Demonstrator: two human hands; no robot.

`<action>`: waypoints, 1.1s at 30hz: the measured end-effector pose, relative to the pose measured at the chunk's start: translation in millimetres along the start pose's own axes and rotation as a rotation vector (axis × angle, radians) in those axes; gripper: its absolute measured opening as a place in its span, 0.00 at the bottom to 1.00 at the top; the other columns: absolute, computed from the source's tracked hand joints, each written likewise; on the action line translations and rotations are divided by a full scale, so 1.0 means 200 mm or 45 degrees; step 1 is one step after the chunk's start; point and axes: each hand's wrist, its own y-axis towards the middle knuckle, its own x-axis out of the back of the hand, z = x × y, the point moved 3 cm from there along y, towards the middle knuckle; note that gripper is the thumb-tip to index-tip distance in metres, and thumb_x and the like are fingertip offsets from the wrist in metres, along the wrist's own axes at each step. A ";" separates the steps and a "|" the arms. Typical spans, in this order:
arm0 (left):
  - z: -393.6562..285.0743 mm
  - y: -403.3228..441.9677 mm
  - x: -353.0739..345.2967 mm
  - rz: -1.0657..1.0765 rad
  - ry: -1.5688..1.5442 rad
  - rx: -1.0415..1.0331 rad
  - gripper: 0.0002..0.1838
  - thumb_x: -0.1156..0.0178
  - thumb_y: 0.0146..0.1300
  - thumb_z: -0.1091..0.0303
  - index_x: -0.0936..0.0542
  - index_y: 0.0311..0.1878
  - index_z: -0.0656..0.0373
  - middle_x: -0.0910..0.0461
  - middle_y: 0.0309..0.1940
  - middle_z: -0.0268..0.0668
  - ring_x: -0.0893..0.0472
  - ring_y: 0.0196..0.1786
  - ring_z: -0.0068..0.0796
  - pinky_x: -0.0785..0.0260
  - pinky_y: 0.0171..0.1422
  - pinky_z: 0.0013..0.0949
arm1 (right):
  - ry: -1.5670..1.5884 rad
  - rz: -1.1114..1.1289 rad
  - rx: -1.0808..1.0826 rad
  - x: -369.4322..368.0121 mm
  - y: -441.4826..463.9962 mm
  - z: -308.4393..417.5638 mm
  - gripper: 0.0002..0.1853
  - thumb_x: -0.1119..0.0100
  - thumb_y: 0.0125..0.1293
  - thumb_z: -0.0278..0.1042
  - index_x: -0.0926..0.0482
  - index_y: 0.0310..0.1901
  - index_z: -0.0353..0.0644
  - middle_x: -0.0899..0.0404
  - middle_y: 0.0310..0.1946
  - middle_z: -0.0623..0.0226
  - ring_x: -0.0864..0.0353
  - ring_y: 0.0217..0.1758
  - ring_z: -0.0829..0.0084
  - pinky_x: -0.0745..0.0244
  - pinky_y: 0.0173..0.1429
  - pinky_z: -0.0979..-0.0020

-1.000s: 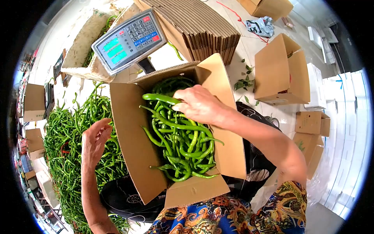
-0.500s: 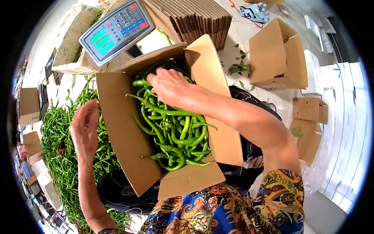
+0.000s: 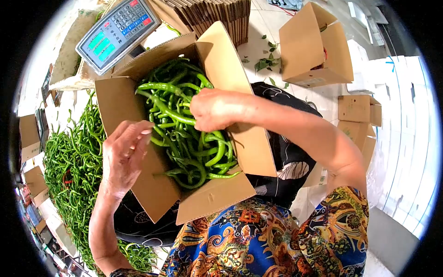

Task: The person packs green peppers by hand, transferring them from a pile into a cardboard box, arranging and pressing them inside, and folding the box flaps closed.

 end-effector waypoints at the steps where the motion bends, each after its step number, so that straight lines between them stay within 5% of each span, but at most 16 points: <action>1: -0.02 0.00 -0.04 0.065 -0.074 0.031 0.09 0.39 0.63 0.80 0.18 0.47 0.64 0.20 0.35 0.45 0.17 0.32 0.44 0.25 0.37 0.39 | 0.145 0.031 -0.066 0.04 -0.03 0.00 0.16 0.38 0.65 0.41 0.24 0.28 0.34 0.21 0.22 0.56 0.20 0.25 0.62 0.24 0.34 0.63; 3: -0.03 0.01 -0.13 0.158 -0.133 -0.036 0.09 0.39 0.63 0.79 0.19 0.46 0.63 0.21 0.34 0.46 0.18 0.30 0.44 0.25 0.35 0.40 | 0.516 0.160 -0.331 0.10 -0.09 0.03 0.16 0.41 0.68 0.42 0.24 0.33 0.34 0.21 0.22 0.62 0.20 0.22 0.75 0.24 0.28 0.72; 6: -0.04 0.04 -0.29 0.273 -0.128 -0.134 0.14 0.37 0.61 0.76 0.21 0.51 0.63 0.22 0.34 0.47 0.19 0.34 0.52 0.25 0.40 0.46 | 0.764 0.108 -0.389 0.07 -0.15 0.02 0.16 0.41 0.69 0.41 0.27 0.31 0.34 0.20 0.22 0.61 0.18 0.22 0.74 0.23 0.26 0.71; 9: -0.03 0.07 -0.34 0.353 -0.012 -0.077 0.13 0.39 0.62 0.75 0.20 0.50 0.65 0.21 0.35 0.48 0.18 0.37 0.47 0.25 0.41 0.43 | 0.342 -0.002 -0.324 0.04 -0.24 0.06 0.17 0.40 0.68 0.38 0.31 0.27 0.35 0.20 0.20 0.60 0.15 0.23 0.70 0.24 0.25 0.69; 13: -0.03 0.05 -0.28 0.388 -0.161 0.023 0.11 0.40 0.64 0.71 0.18 0.48 0.66 0.18 0.36 0.48 0.17 0.35 0.43 0.24 0.40 0.39 | 0.854 -0.033 -0.555 -0.08 -0.43 0.03 0.13 0.43 0.72 0.37 0.29 0.38 0.35 0.20 0.26 0.63 0.15 0.26 0.73 0.20 0.25 0.71; 16: -0.02 -0.04 -0.32 0.536 -0.180 -0.005 0.10 0.38 0.64 0.69 0.17 0.45 0.66 0.17 0.35 0.47 0.17 0.35 0.43 0.24 0.40 0.39 | 0.816 -0.037 -0.513 -0.22 -0.44 -0.02 0.09 0.44 0.70 0.31 0.27 0.43 0.34 0.22 0.24 0.67 0.16 0.26 0.76 0.22 0.24 0.73; 17: -0.02 -0.07 -0.35 0.606 -0.129 -0.050 0.11 0.37 0.64 0.69 0.17 0.45 0.65 0.17 0.35 0.46 0.17 0.34 0.44 0.24 0.41 0.40 | 0.762 0.119 -0.640 -0.29 -0.41 -0.03 0.09 0.45 0.69 0.30 0.28 0.43 0.32 0.21 0.22 0.64 0.17 0.25 0.74 0.22 0.25 0.70; 18: -0.04 -0.08 -0.37 0.674 -0.109 -0.084 0.11 0.36 0.63 0.68 0.17 0.45 0.63 0.17 0.34 0.46 0.17 0.34 0.45 0.24 0.41 0.41 | 0.593 -0.018 -0.303 -0.36 -0.39 -0.02 0.10 0.43 0.68 0.29 0.29 0.42 0.29 0.20 0.22 0.55 0.16 0.24 0.62 0.22 0.27 0.61; 20: -0.05 -0.11 -0.43 0.773 -0.079 -0.009 0.11 0.36 0.63 0.68 0.17 0.46 0.62 0.17 0.34 0.46 0.16 0.36 0.45 0.24 0.40 0.42 | 0.075 -0.327 -0.149 -0.43 -0.34 0.02 0.13 0.40 0.65 0.28 0.31 0.39 0.25 0.21 0.22 0.45 0.16 0.26 0.48 0.23 0.29 0.54; 21: -0.06 -0.11 -0.42 0.754 -0.018 -0.036 0.12 0.35 0.62 0.68 0.18 0.46 0.62 0.18 0.34 0.46 0.16 0.36 0.46 0.24 0.40 0.43 | 0.033 -0.349 -0.117 -0.39 -0.34 0.07 0.14 0.38 0.62 0.27 0.31 0.38 0.25 0.22 0.21 0.43 0.18 0.28 0.42 0.24 0.31 0.50; 27: -0.07 -0.11 -0.29 0.377 0.104 -0.127 0.14 0.34 0.59 0.74 0.19 0.48 0.63 0.20 0.37 0.48 0.19 0.37 0.50 0.24 0.43 0.45 | -0.285 -0.387 -0.224 -0.28 -0.44 0.17 0.14 0.36 0.60 0.28 0.31 0.39 0.29 0.21 0.25 0.50 0.17 0.31 0.47 0.23 0.33 0.54; 32: -0.01 0.09 -0.17 0.007 0.646 -0.336 0.26 0.37 0.59 0.76 0.28 0.62 0.66 0.29 0.61 0.50 0.29 0.63 0.51 0.32 0.65 0.48 | -0.382 -0.673 -0.051 -0.24 -0.42 0.24 0.12 0.39 0.60 0.27 0.29 0.43 0.36 0.22 0.32 0.52 0.17 0.37 0.50 0.22 0.37 0.53; 33: 0.07 0.13 -0.18 0.014 0.725 -0.311 0.29 0.37 0.60 0.74 0.30 0.65 0.64 0.33 0.67 0.50 0.32 0.66 0.52 0.34 0.67 0.49 | -0.404 -0.524 -0.089 -0.28 -0.36 0.19 0.10 0.42 0.61 0.26 0.29 0.42 0.36 0.22 0.31 0.53 0.17 0.36 0.49 0.22 0.37 0.53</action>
